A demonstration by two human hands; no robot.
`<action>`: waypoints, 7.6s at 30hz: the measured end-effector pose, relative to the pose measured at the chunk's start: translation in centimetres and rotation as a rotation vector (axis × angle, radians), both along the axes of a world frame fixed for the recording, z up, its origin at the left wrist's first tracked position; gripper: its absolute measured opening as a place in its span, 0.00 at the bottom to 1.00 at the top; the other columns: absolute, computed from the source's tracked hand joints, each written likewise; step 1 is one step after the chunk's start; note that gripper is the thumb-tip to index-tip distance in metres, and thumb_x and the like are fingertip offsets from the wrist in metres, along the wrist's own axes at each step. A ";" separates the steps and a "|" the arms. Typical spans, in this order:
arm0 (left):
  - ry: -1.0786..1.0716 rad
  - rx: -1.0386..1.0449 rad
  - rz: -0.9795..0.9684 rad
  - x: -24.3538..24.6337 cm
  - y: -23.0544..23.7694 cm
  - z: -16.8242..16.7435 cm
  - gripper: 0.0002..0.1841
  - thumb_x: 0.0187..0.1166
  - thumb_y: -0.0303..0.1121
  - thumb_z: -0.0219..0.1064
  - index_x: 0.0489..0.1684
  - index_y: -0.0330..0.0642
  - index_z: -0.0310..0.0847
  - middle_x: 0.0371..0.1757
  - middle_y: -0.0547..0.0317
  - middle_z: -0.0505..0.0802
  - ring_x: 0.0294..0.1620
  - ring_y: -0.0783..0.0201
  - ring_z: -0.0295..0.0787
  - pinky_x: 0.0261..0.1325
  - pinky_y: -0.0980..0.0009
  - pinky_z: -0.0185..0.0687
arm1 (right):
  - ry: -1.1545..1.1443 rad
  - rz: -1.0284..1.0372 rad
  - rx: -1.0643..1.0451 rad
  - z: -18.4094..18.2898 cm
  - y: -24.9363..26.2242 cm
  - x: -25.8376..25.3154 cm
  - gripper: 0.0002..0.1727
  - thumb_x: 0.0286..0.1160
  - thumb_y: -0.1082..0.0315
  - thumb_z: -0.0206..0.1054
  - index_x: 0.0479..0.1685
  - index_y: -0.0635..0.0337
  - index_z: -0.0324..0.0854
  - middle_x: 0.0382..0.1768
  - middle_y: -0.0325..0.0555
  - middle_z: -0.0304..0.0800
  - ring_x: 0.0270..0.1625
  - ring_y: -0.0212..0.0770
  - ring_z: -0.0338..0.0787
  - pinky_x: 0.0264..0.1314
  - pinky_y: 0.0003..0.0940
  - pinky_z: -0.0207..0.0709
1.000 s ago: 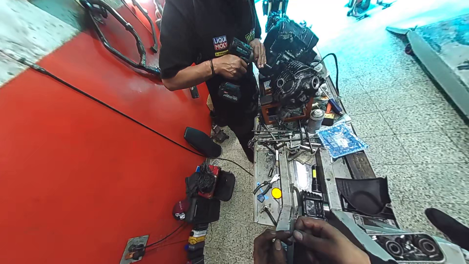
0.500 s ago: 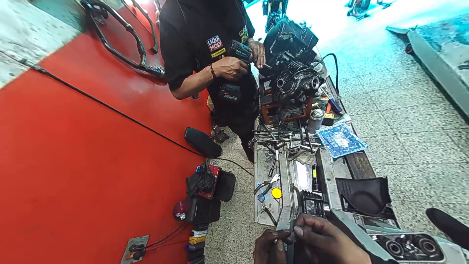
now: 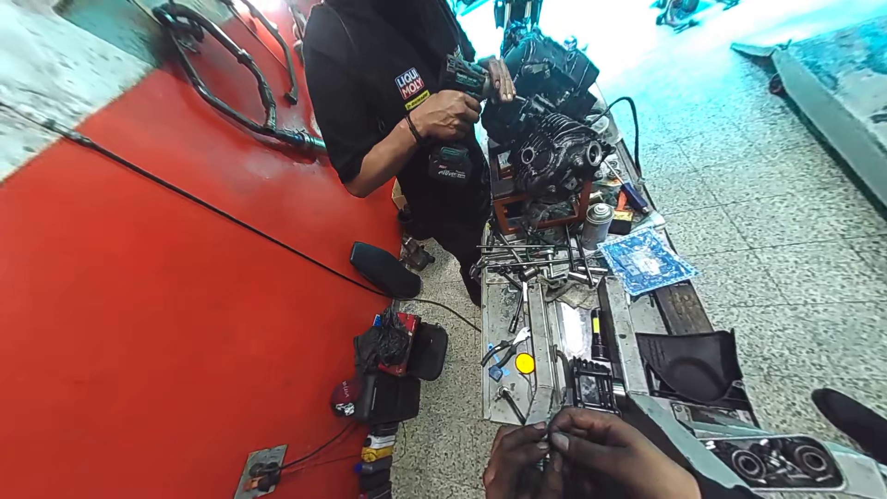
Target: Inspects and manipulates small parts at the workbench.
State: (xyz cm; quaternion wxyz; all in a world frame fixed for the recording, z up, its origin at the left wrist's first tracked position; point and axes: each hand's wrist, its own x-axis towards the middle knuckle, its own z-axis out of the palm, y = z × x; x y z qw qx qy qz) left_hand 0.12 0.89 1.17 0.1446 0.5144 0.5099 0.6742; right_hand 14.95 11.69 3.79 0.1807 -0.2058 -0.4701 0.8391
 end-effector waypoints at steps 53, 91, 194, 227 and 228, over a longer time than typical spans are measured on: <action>0.220 -0.128 0.034 0.3 0.1 0.4 0.06 0.71 0.27 0.77 0.41 0.36 0.94 0.57 0.54 0.97 0.57 0.64 0.93 0.62 0.70 0.90 | -0.040 -0.074 0.027 0.3 0.7 0.5 0.19 0.61 0.73 0.82 0.50 0.55 0.80 0.36 0.41 0.96 0.38 0.37 0.96 0.45 0.34 0.91; 0.278 -0.137 -0.049 0.1 0.2 0.5 0.08 0.76 0.30 0.72 0.46 0.36 0.93 0.60 0.52 0.95 0.59 0.61 0.92 0.64 0.68 0.88 | -0.017 -0.077 0.063 -0.2 0.5 0.2 0.27 0.55 0.72 0.86 0.52 0.53 0.74 0.28 0.40 0.93 0.31 0.37 0.94 0.38 0.33 0.89; 0.167 -0.050 -0.104 -0.4 0.1 -0.3 0.08 0.77 0.30 0.73 0.45 0.37 0.94 0.54 0.50 0.97 0.60 0.58 0.93 0.67 0.65 0.88 | -0.031 0.038 0.056 -0.3 0.8 0.2 0.43 0.56 0.77 0.84 0.78 0.52 0.69 0.37 0.45 0.97 0.38 0.42 0.97 0.50 0.41 0.92; 0.217 -0.090 -0.072 -0.3 0.1 0.1 0.09 0.67 0.26 0.77 0.43 0.37 0.93 0.54 0.50 0.97 0.58 0.57 0.93 0.64 0.63 0.90 | -0.080 0.061 -0.010 0.1 0.7 0.1 0.40 0.59 0.76 0.83 0.77 0.53 0.70 0.37 0.46 0.97 0.38 0.42 0.97 0.50 0.40 0.92; 0.216 -0.088 -0.075 -0.3 0.1 0.0 0.09 0.67 0.26 0.77 0.44 0.36 0.93 0.54 0.49 0.97 0.58 0.57 0.94 0.64 0.63 0.90 | -0.089 0.059 -0.024 0.2 0.7 0.1 0.40 0.59 0.76 0.83 0.77 0.52 0.70 0.37 0.47 0.97 0.38 0.43 0.98 0.50 0.41 0.92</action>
